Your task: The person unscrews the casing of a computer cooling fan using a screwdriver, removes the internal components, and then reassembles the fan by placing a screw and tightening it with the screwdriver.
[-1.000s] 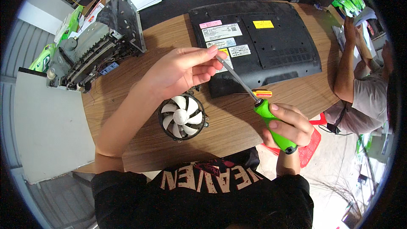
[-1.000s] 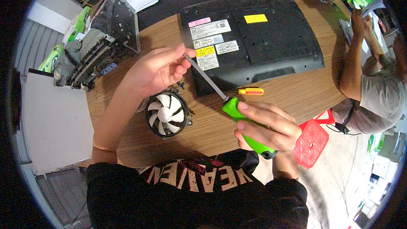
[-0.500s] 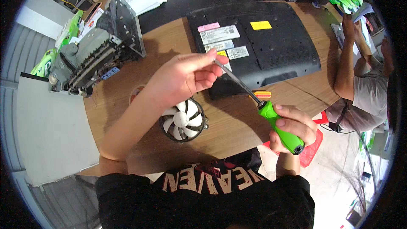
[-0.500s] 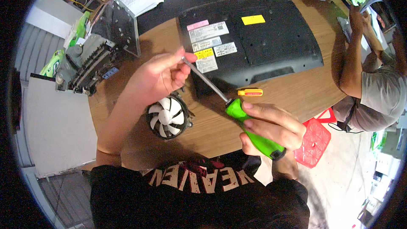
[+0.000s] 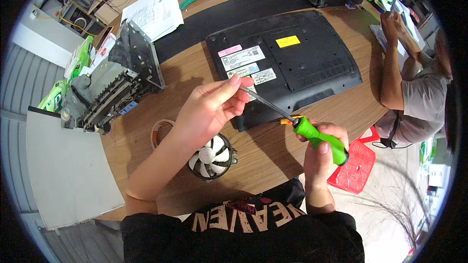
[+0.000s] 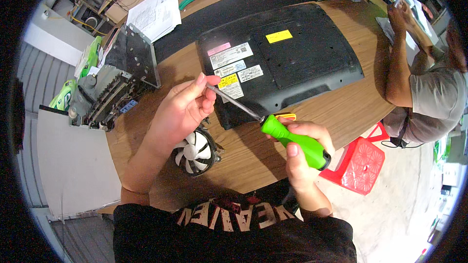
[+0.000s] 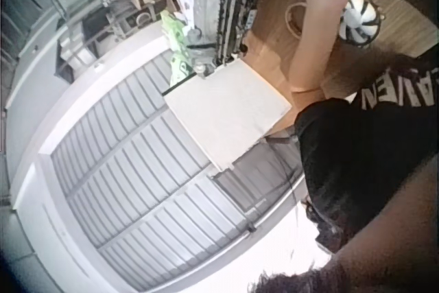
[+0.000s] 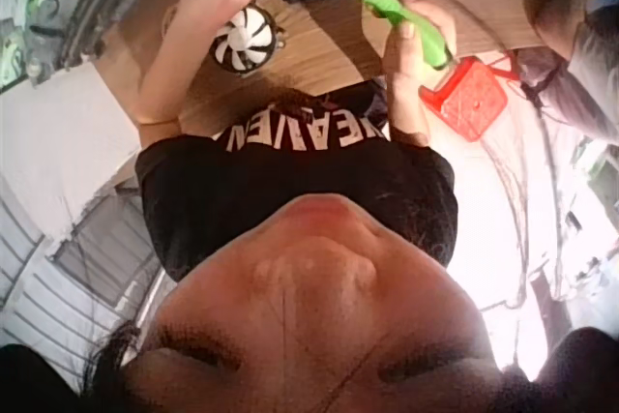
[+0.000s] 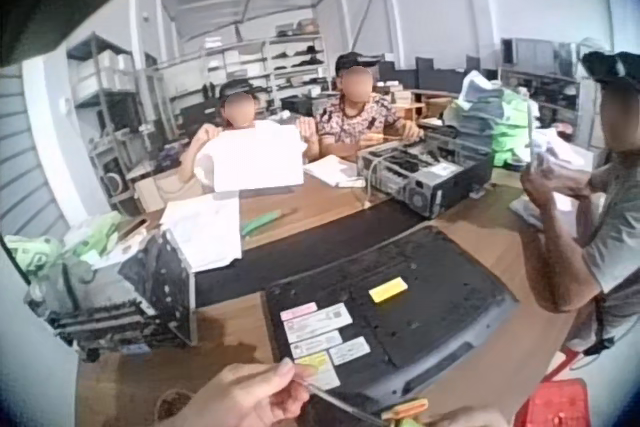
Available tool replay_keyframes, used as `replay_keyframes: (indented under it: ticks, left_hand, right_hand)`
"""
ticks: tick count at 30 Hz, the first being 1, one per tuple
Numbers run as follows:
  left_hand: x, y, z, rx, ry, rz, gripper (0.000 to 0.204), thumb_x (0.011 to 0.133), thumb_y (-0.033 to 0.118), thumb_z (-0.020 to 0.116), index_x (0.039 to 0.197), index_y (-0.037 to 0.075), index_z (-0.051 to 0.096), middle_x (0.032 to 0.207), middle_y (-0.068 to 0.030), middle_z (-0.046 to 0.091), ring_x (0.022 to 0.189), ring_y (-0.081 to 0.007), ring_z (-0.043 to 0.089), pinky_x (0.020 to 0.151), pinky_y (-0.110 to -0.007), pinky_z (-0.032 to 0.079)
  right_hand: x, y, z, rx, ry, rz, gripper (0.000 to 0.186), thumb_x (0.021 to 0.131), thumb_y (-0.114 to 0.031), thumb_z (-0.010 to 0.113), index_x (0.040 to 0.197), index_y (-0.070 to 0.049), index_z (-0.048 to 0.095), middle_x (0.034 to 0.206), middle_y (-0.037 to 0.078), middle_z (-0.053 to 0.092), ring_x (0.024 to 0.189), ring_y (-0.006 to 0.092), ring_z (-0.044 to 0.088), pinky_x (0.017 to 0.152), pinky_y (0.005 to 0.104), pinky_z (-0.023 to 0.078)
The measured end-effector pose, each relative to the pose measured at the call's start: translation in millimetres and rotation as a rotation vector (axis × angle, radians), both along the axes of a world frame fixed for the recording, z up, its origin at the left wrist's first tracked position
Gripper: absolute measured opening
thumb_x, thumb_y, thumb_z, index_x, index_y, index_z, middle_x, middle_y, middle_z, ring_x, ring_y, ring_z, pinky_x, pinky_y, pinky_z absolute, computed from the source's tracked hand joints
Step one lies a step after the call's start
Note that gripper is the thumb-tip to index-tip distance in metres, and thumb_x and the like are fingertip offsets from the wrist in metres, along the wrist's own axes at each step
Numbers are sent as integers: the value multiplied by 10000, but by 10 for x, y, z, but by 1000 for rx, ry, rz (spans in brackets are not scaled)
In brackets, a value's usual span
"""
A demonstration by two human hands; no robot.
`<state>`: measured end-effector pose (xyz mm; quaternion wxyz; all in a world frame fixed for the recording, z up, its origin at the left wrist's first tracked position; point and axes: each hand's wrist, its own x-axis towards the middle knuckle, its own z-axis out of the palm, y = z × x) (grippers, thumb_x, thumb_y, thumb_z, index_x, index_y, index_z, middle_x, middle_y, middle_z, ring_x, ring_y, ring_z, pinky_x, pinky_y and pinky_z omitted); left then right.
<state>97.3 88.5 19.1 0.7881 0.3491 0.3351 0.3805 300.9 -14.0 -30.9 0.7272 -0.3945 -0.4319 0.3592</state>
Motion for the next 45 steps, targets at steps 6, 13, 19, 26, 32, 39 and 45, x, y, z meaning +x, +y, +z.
replay_keyframes:
  ticks: [6,13,19,26,32,39,45]
  left_hand:
    - [83,-21,-32,-21,82,114,280,937,219,533,1046,-31,595,750,-31,586,646,-91,516,624,-235,423]
    - [103,-10,-120,-39,41,138,236,920,207,551,950,-21,601,719,-17,556,629,-82,506,607,-243,424]
    - [164,-56,-126,-32,22,123,214,914,192,567,917,-15,621,727,-22,576,631,-81,512,594,-234,419]
    - [223,-51,-63,-30,38,101,229,910,182,579,1014,-17,623,757,-10,589,657,-76,522,611,-221,427]
    - [-172,-318,129,545,562,89,449,855,224,647,1233,21,514,919,-57,574,803,-157,557,739,-265,454]
    - [-240,-1018,-88,1138,1584,149,798,633,392,774,1281,63,447,1234,-194,404,1110,-358,451,934,-481,361]
    - [-390,-1015,-338,1066,1406,70,746,660,368,762,1266,57,457,1169,-187,427,1073,-372,442,921,-471,364]
  right_hand:
    - [-81,17,-55,99,-3,38,365,846,-277,629,1043,-10,476,1002,192,579,780,297,602,662,382,511]
    - [-140,43,-144,99,104,70,294,878,-202,599,1050,5,481,1006,202,589,803,318,630,749,414,509]
    - [-237,68,-202,135,132,29,310,867,-219,614,1044,-1,482,1002,213,594,772,314,630,715,411,517]
    - [-266,98,-224,120,193,-36,348,858,-259,625,1045,-6,476,984,224,595,768,315,626,679,390,517]
    - [-14,152,-189,177,330,-57,289,871,-268,574,1051,-54,501,1017,111,546,903,237,568,735,333,492]
    - [133,320,38,138,461,-60,280,885,-286,571,1022,-44,539,1005,96,570,891,192,577,806,294,484]
    - [202,285,-32,113,463,48,272,882,-285,584,1012,-46,570,983,69,584,917,195,589,783,293,498]
